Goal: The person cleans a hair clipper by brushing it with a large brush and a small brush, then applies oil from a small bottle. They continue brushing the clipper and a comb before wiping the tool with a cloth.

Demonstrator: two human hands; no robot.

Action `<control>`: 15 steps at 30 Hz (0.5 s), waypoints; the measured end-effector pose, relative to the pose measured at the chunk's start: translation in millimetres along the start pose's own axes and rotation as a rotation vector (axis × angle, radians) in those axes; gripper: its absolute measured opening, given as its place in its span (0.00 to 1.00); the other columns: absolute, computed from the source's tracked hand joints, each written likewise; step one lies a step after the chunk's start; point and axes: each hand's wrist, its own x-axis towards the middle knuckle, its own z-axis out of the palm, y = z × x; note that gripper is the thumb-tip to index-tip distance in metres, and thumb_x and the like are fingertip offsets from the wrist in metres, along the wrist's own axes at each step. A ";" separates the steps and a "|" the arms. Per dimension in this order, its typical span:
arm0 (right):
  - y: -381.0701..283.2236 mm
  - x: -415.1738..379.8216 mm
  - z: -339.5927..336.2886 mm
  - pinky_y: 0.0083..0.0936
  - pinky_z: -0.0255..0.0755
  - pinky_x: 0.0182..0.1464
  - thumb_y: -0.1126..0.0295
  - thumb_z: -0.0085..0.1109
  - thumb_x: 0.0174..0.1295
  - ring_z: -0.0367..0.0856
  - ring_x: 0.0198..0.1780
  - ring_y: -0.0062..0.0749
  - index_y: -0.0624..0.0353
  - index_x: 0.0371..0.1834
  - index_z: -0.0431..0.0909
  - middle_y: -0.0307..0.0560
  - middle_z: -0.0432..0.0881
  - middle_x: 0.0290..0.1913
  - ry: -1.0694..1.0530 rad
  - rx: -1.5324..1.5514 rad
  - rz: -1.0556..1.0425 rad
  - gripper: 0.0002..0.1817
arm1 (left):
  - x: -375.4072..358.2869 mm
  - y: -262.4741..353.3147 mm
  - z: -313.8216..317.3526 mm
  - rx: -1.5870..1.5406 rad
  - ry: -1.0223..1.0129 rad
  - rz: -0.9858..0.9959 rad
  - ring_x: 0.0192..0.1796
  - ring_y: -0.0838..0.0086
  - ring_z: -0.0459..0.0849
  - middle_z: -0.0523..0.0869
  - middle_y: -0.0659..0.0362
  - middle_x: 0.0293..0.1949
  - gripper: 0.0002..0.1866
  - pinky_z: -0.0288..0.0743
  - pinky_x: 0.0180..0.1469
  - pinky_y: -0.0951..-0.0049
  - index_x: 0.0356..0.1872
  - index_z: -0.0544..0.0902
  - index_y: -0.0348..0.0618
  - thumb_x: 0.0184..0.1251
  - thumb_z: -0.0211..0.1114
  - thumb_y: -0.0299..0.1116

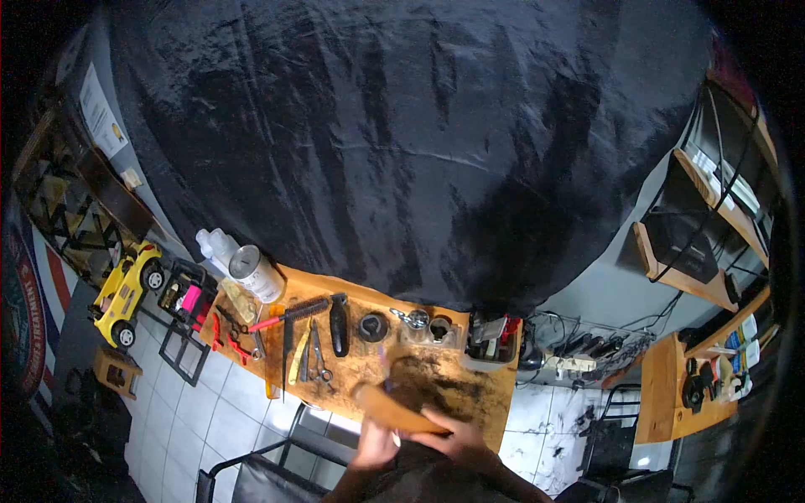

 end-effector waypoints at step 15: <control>-36.9 -10.0 -26.4 0.26 0.58 0.66 0.64 0.58 0.65 0.67 0.66 0.34 0.63 0.67 0.63 0.54 0.70 0.65 -0.266 0.231 0.079 0.30 | 8.3 41.7 51.5 -0.059 0.168 0.495 0.43 0.75 0.72 0.73 0.62 0.39 0.07 0.68 0.48 0.73 0.50 0.64 0.53 0.76 0.47 0.37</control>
